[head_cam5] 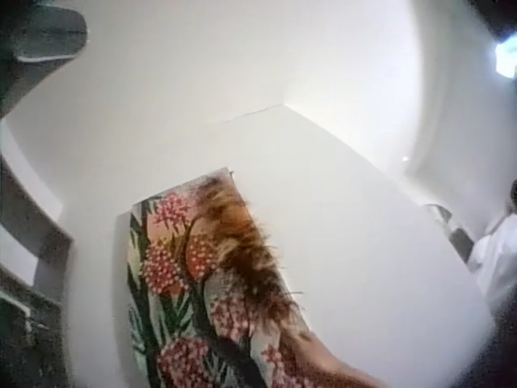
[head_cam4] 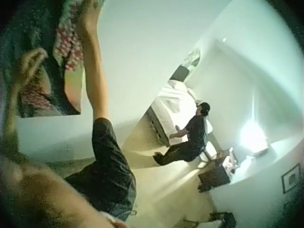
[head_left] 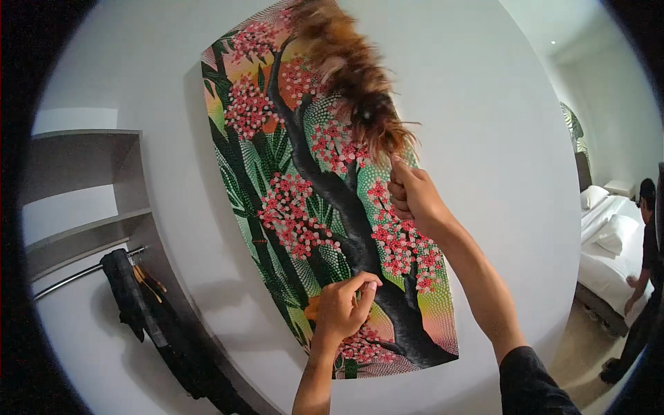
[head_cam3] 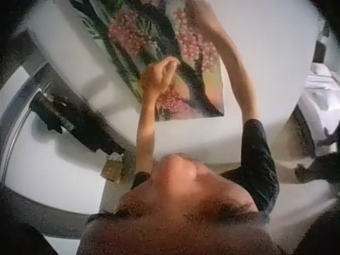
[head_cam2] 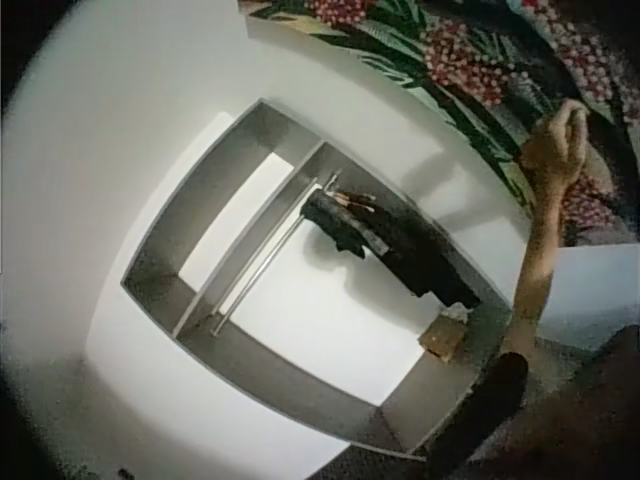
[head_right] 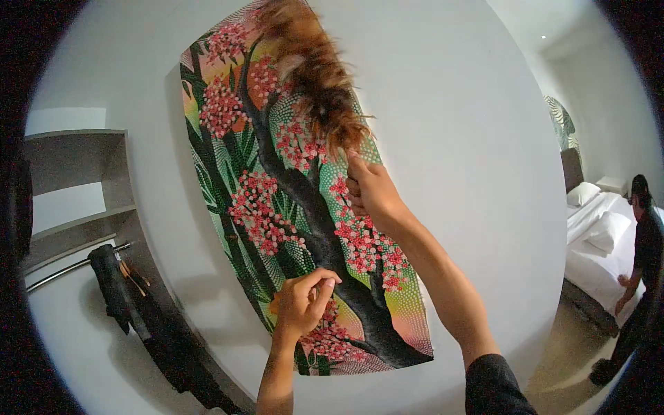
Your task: The person uses a feather duster to clean a large, colorful wall art piece depicting trees and flowers. They systematically wipe the surface of the artwork from top to bottom and side to side, ensuring the entire piece is dusted. The person is standing in a room with a bed and a clothing rack visible in the background.
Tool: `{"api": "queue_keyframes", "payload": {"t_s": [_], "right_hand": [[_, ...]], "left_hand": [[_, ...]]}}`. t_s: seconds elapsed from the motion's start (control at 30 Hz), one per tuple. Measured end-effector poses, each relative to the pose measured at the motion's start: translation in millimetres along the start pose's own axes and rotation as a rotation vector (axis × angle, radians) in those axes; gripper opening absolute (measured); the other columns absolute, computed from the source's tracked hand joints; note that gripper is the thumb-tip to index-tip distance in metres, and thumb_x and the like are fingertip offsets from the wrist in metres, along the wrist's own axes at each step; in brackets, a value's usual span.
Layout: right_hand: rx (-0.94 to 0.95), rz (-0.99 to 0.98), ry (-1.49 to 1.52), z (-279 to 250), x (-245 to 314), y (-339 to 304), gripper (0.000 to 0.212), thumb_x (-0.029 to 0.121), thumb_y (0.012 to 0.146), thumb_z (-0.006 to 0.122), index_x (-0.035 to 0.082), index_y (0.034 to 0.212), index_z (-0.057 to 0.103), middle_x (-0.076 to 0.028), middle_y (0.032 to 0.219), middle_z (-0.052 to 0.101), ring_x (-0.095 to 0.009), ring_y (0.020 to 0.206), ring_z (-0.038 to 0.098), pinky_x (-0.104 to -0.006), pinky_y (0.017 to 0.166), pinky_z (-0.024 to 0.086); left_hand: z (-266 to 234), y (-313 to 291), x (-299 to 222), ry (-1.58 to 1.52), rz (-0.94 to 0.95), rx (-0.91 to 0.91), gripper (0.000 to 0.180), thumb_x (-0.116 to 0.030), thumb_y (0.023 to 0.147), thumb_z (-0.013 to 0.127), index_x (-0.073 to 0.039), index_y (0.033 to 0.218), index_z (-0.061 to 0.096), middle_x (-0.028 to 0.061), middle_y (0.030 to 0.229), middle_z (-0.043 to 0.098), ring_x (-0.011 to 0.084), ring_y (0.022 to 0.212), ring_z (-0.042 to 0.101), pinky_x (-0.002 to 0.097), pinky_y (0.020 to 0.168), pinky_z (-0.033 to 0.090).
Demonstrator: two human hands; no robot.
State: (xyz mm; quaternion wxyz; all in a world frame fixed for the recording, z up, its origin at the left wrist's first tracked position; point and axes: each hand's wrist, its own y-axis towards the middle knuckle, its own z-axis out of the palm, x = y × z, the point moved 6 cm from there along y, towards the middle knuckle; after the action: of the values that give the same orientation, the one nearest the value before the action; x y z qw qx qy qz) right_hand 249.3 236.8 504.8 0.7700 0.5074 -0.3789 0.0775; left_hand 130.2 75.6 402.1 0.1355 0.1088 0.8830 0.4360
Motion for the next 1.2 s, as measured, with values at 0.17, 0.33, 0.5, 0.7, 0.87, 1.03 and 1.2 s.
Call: {"api": "queue_keyframes", "payload": {"t_s": [0.17,0.33,0.5,0.7,0.87,1.03,1.2], "right_hand": [[0.024,-0.005,-0.016,19,15,23,0.049,0.051,0.109,0.043,0.018,0.075,0.030,0.008,0.062,0.023,-0.006,0.050,0.020,-0.0269,0.044,0.017],[0.014,-0.037,0.056,52,7,43,0.047,0.049,0.108,0.047,0.019,0.075,0.033,0.008,0.062,0.024,-0.007,0.049,0.021,-0.0274,0.043,0.018],[0.033,-0.060,0.119,73,10,70,0.047,0.048,0.107,0.049,0.019,0.074,0.033,0.008,0.061,0.024,-0.007,0.049,0.022,-0.0278,0.044,0.019],[-0.010,-0.125,0.124,102,12,92,0.044,0.045,0.108,0.047,0.020,0.076,0.034,0.008,0.062,0.026,-0.006,0.048,0.022,-0.0267,0.042,0.018],[0.199,-0.003,0.041,145,2,104,0.044,0.044,0.108,0.049,0.018,0.075,0.034,0.008,0.062,0.028,-0.006,0.048,0.023,-0.0268,0.042,0.021],[0.048,-0.049,0.063,176,-20,119,0.044,0.042,0.107,0.052,0.016,0.075,0.036,0.007,0.063,0.030,-0.008,0.048,0.026,-0.0279,0.042,0.024],[0.138,-0.114,-0.070,167,-20,129,0.044,0.049,0.108,0.045,0.014,0.083,0.035,0.005,0.064,0.029,-0.009,0.050,0.028,-0.0284,0.044,0.025]], "left_hand": [[-10,-4,2,-0.070,0.058,-0.083,0.015,-0.018,0.099,0.062,-0.008,0.095,0.072,0.0003,0.058,0.056,0.0068,0.045,0.045,0.0283,0.044,0.032],[-25,-7,11,0.023,0.023,-0.023,0.019,-0.022,0.100,0.057,-0.008,0.098,0.070,0.0081,0.066,0.067,0.0208,0.052,0.065,0.0348,0.050,0.047],[-40,-15,26,0.025,-0.003,-0.044,0.021,-0.024,0.101,0.057,-0.007,0.099,0.070,0.0085,0.067,0.067,0.0211,0.052,0.065,0.0349,0.050,0.047],[-53,-26,56,-0.006,-0.030,-0.077,0.022,-0.026,0.101,0.057,-0.008,0.098,0.071,0.0084,0.062,0.064,0.0208,0.050,0.063,0.0354,0.050,0.045],[-73,-31,72,0.064,-0.037,-0.114,0.019,-0.023,0.099,0.058,-0.010,0.098,0.071,0.0076,0.059,0.062,0.0201,0.049,0.062,0.0354,0.050,0.045],[-74,-34,85,-0.022,-0.055,-0.118,0.018,-0.022,0.099,0.059,-0.009,0.098,0.072,0.0064,0.060,0.064,0.0192,0.049,0.062,0.0345,0.050,0.045],[-80,-36,90,-0.023,-0.029,-0.109,0.019,-0.020,0.099,0.059,-0.006,0.098,0.071,0.0072,0.063,0.065,0.0176,0.048,0.061,0.0336,0.050,0.044]]}}
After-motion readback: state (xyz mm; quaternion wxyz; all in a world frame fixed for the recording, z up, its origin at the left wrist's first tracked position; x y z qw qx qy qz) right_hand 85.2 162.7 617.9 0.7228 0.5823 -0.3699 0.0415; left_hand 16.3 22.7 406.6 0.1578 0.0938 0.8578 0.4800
